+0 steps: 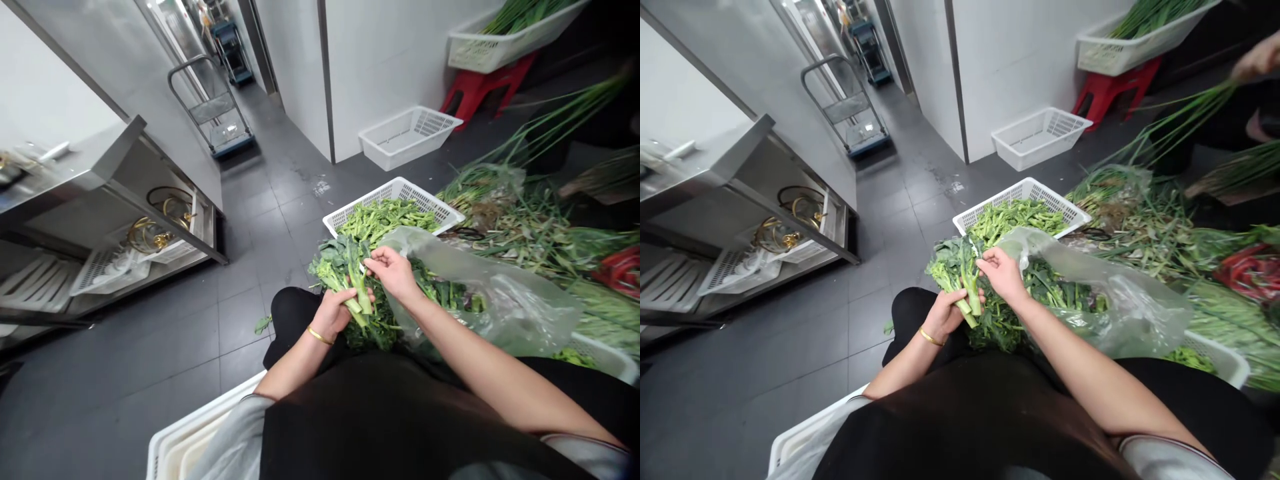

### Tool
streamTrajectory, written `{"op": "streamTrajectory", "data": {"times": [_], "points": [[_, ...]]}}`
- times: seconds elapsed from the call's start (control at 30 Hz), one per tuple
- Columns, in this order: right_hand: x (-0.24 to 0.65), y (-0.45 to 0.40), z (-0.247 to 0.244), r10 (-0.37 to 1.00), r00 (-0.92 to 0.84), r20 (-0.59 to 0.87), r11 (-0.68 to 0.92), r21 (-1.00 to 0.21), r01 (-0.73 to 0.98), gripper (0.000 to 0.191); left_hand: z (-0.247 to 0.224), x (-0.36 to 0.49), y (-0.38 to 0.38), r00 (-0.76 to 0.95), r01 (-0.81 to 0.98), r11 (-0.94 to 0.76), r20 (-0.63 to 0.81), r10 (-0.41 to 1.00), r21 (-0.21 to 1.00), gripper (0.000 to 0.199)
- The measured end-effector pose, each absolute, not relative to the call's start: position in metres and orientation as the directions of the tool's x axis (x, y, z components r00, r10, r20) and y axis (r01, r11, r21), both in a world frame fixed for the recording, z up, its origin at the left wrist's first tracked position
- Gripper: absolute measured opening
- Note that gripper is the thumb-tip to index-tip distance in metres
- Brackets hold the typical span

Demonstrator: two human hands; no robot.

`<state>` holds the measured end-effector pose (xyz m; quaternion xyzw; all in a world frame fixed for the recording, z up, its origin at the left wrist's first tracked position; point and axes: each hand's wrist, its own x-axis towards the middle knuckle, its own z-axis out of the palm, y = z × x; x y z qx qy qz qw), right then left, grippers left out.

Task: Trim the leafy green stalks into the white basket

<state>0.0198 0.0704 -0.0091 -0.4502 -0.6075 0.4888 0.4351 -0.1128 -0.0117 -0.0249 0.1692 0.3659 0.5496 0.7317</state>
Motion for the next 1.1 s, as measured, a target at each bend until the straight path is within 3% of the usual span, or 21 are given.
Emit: {"op": "streamTrajectory", "data": {"times": [0.07, 0.13, 0.2, 0.27, 0.37, 0.47, 0.5, 0.57, 0.63, 0.7, 0.77, 0.83, 0.9, 1.0, 1.1], "points": [[0.02, 0.051, -0.003, 0.941, -0.247, 0.233, 0.292, -0.927, 0.238, 0.022, -0.024, -0.114, -0.008, -0.026, -0.665, 0.264, -0.375, 0.926, 0.698, 0.028], [0.022, 0.03, 0.004, 0.848, -0.386, 0.363, 0.481, -0.834, 0.271, 0.017, -0.024, -0.119, -0.002, -0.154, -0.661, 0.2, -0.392, 0.907, 0.723, 0.026], [0.023, 0.019, 0.008, 0.796, -0.472, 0.379, 0.529, -0.814, 0.24, 0.017, -0.023, -0.126, 0.002, -0.235, -0.656, 0.149, -0.388, 0.891, 0.74, 0.026], [0.021, 0.023, 0.008, 0.866, -0.418, 0.273, 0.384, -0.9, 0.208, 0.021, -0.023, -0.128, 0.002, -0.287, -0.619, 0.107, -0.351, 0.891, 0.778, 0.028], [0.012, 0.051, 0.003, 0.932, -0.361, -0.026, 0.054, -0.976, 0.211, 0.032, -0.024, -0.121, -0.004, -0.369, -0.444, 0.021, -0.204, 0.907, 0.896, 0.034], [0.002, 0.069, -0.001, 0.911, -0.379, -0.162, -0.028, -0.942, 0.334, 0.035, -0.027, -0.112, -0.009, -0.339, -0.383, 0.009, -0.15, 0.929, 0.924, 0.034], [0.0, 0.068, -0.002, 0.931, -0.346, -0.12, 0.018, -0.929, 0.37, 0.035, -0.028, -0.111, -0.008, -0.324, -0.421, 0.025, -0.176, 0.929, 0.907, 0.035], [0.0, 0.053, -0.006, 0.939, -0.33, 0.095, 0.227, -0.893, 0.389, 0.031, -0.03, -0.113, -0.004, -0.329, -0.508, 0.048, -0.246, 0.912, 0.86, 0.038], [0.004, 0.031, -0.01, 0.826, -0.462, 0.324, 0.492, -0.814, 0.308, 0.024, -0.031, -0.122, 0.002, -0.341, -0.565, 0.074, -0.314, 0.886, 0.822, 0.036], [0.01, 0.015, -0.014, 0.717, -0.571, 0.399, 0.587, -0.787, 0.188, 0.02, -0.029, -0.135, 0.006, -0.321, -0.613, 0.102, -0.365, 0.874, 0.783, 0.031], [0.014, 0.015, -0.015, 0.803, -0.527, 0.28, 0.417, -0.895, 0.16, 0.019, -0.026, -0.147, 0.007, -0.25, -0.664, 0.139, -0.393, 0.885, 0.735, 0.029], [0.013, 0.028, -0.015, 0.893, -0.449, 0.034, 0.089, -0.991, 0.1, 0.023, -0.023, -0.154, 0.003, -0.144, -0.679, 0.187, -0.379, 0.914, 0.71, 0.03], [0.007, 0.047, -0.014, 0.857, -0.499, -0.127, -0.128, -0.991, 0.033, 0.029, -0.021, -0.152, -0.001, -0.033, -0.657, 0.237, -0.341, 0.939, 0.716, 0.034], [-0.002, 0.064, -0.016, 0.867, -0.48, -0.135, -0.037, -0.978, 0.207, 0.034, -0.021, -0.139, -0.006, -0.008, -0.597, 0.245, -0.311, 0.95, 0.764, 0.037], [-0.005, 0.059, -0.02, 0.948, -0.306, 0.085, 0.23, -0.847, 0.48, 0.034, -0.026, -0.126, -0.006, -0.096, -0.572, 0.233, -0.347, 0.933, 0.787, 0.037]]}}
